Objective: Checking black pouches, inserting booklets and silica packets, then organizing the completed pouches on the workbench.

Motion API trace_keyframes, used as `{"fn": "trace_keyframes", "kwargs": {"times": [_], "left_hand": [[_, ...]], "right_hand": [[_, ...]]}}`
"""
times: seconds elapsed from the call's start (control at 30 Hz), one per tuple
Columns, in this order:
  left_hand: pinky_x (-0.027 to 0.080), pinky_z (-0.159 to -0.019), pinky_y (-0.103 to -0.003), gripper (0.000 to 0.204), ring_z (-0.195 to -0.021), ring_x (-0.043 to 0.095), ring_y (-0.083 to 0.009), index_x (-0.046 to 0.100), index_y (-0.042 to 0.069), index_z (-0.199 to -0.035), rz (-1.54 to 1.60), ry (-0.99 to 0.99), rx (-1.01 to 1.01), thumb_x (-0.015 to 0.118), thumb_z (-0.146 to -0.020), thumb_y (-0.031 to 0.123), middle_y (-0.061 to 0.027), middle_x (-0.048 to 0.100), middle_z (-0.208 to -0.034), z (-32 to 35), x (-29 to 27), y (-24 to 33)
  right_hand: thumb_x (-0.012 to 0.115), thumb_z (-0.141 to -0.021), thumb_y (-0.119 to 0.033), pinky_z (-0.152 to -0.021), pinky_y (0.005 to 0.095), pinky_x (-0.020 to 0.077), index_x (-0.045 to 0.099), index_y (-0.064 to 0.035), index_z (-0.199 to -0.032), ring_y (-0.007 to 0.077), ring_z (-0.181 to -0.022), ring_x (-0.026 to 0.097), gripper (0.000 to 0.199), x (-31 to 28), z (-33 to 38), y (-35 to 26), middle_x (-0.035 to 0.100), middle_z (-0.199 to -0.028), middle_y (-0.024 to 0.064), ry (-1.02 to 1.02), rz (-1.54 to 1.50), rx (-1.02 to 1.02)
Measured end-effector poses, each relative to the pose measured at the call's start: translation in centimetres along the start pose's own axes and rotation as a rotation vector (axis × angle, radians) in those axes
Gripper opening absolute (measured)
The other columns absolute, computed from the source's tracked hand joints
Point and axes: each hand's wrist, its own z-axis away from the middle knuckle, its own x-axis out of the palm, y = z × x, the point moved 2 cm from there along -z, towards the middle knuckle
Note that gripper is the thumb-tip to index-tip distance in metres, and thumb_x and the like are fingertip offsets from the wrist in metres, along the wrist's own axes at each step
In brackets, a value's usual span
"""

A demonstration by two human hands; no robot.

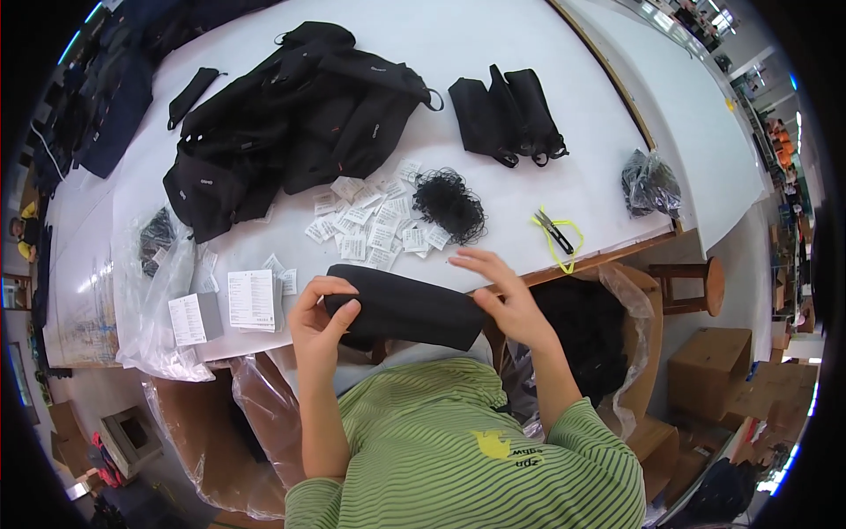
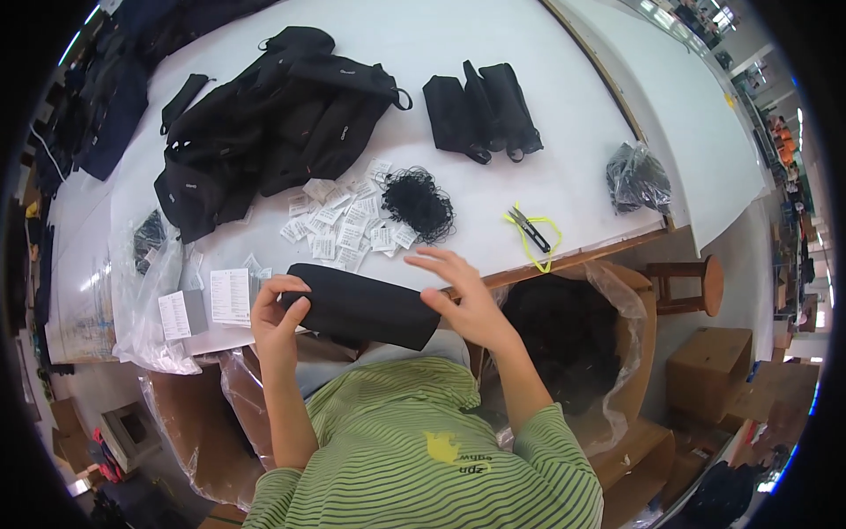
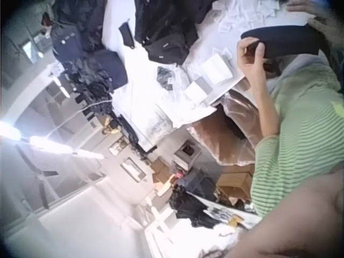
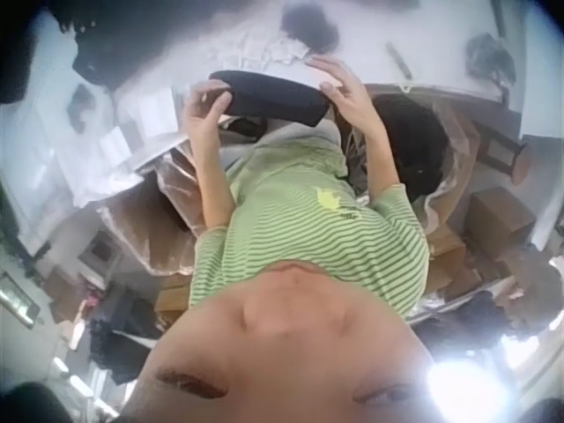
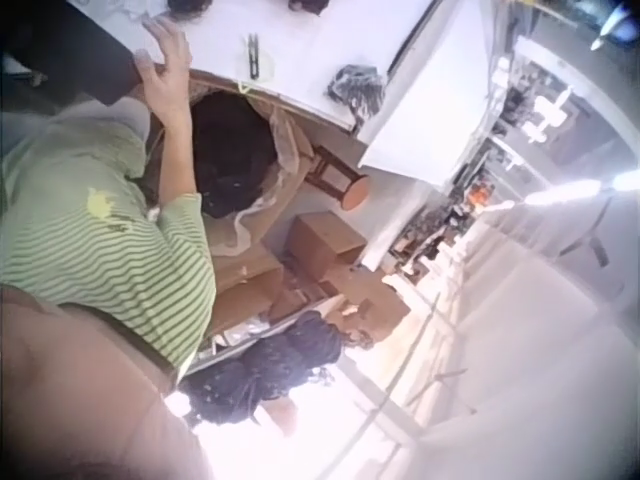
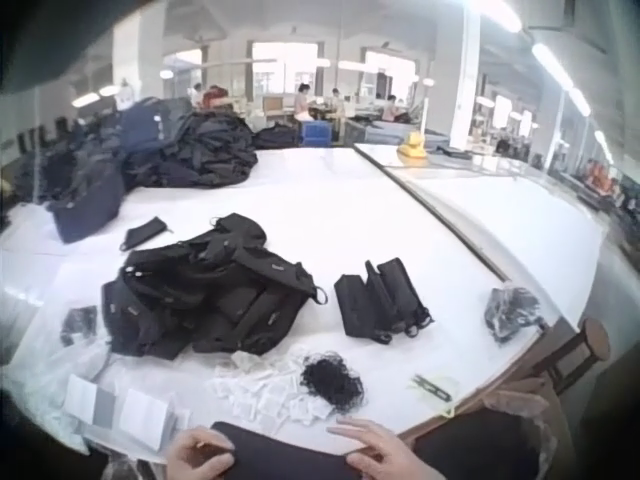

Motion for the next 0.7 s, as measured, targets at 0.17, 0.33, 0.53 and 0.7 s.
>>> {"fn": "trace_keyframes", "kwargs": {"times": [0.17,0.33,0.53,0.7], "left_hand": [[0.039,-0.083,-0.024,0.016,-0.09,0.053,-0.0136,0.06,0.0,-0.088,-0.015,-0.023,-0.071,0.067,-0.076,-0.006,-0.0052,0.057,-0.093,0.9,0.9,-0.2],[0.039,-0.083,-0.024,0.015,-0.091,0.052,-0.0135,0.059,0.0,-0.089,0.041,-0.072,-0.127,0.066,-0.077,-0.004,-0.0048,0.057,-0.093,1.4,0.4,-2.2],[0.036,-0.087,-0.026,0.017,-0.092,0.051,-0.0151,0.058,0.002,-0.089,0.014,-0.022,-0.182,0.067,-0.075,0.002,-0.0056,0.056,-0.092,2.5,0.1,-2.5],[0.038,-0.085,-0.025,0.015,-0.091,0.052,-0.0144,0.059,0.001,-0.089,0.047,-0.021,-0.188,0.067,-0.077,-0.002,-0.0051,0.057,-0.093,2.3,-0.3,-2.9]], "right_hand": [[0.067,-0.083,-0.019,-0.091,0.0362,0.0406,0.066,-0.0039,-0.096,0.0222,-0.102,0.057,0.019,-13.3,-6.9,5.9,0.066,-0.104,0.0089,0.873,0.279,-0.084],[0.076,-0.073,-0.041,-0.095,0.0406,0.0413,0.061,-0.0146,-0.118,0.0278,-0.113,0.052,0.054,-21.1,-13.6,12.7,0.054,-0.123,0.0123,0.941,0.403,0.022],[0.077,-0.067,-0.05,-0.095,0.0396,0.0423,0.057,-0.0154,-0.125,0.0284,-0.114,0.051,0.07,-20.5,-16.9,14.5,0.05,-0.126,0.0152,0.837,0.322,0.197],[0.076,-0.069,-0.042,-0.093,0.0361,0.0436,0.059,-0.0121,-0.12,0.0277,-0.112,0.054,0.062,-21.5,-17.7,16.8,0.053,-0.123,0.0157,0.83,0.153,0.19]]}}
